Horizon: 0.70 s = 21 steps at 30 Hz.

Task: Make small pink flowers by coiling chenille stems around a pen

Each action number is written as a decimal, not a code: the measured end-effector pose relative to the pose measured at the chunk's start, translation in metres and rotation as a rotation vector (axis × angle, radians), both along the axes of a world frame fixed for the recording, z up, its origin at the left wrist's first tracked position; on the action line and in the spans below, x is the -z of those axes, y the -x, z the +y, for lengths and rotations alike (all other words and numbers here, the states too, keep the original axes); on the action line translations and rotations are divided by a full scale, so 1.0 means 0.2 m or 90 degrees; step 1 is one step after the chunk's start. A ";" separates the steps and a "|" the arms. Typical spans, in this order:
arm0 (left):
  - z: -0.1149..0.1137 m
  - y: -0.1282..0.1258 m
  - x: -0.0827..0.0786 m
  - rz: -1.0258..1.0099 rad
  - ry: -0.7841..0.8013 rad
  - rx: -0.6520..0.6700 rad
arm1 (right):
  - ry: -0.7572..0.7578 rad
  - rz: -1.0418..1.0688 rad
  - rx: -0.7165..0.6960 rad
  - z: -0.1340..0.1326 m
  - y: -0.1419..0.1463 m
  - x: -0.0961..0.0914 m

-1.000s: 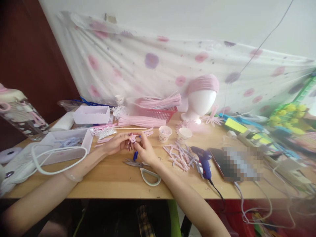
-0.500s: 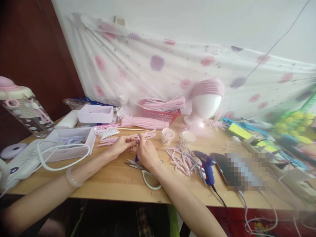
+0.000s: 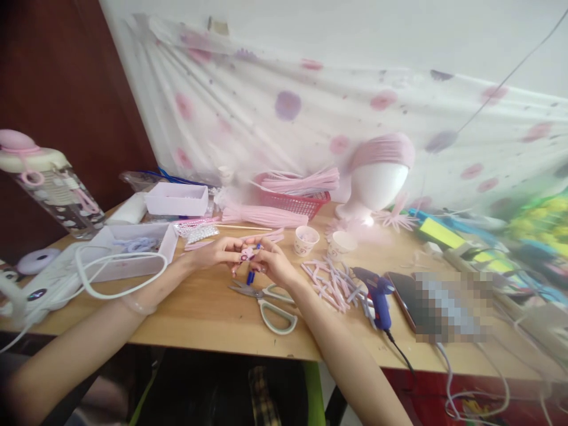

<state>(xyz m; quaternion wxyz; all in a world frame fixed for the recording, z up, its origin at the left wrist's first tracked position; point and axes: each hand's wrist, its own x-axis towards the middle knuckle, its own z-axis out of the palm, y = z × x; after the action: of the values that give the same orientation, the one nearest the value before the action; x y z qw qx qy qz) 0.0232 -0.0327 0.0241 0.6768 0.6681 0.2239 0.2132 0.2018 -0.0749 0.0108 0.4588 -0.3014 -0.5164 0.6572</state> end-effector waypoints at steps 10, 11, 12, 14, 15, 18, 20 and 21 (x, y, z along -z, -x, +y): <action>-0.03 -0.01 0.03 -0.052 -0.015 -0.068 | -0.083 0.007 0.035 -0.02 0.01 -0.02; -0.04 -0.02 0.04 -0.060 -0.005 -0.073 | -0.109 -0.008 0.045 -0.03 0.02 -0.02; -0.04 -0.03 0.05 -0.063 -0.009 -0.086 | -0.134 -0.026 0.056 -0.04 0.02 -0.02; -0.06 -0.05 0.07 -0.061 -0.050 -0.140 | -0.170 -0.065 0.074 -0.05 0.03 -0.02; -0.06 -0.06 0.08 -0.061 -0.076 -0.169 | -0.176 -0.082 0.080 -0.05 0.04 -0.02; -0.08 -0.07 0.08 -0.072 -0.115 -0.219 | -0.157 -0.089 0.080 -0.05 0.03 -0.01; -0.10 -0.07 0.07 -0.084 -0.123 -0.224 | -0.128 -0.058 0.077 -0.03 0.03 0.00; -0.10 -0.07 0.06 -0.085 -0.144 -0.224 | -0.115 -0.042 0.077 -0.03 0.02 0.00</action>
<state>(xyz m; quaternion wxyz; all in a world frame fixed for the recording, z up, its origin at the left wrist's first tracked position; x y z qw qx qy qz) 0.0369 -0.0530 0.0115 0.5629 0.6751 0.2664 0.3955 0.1972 -0.0803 0.0099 0.5057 -0.3105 -0.5695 0.5689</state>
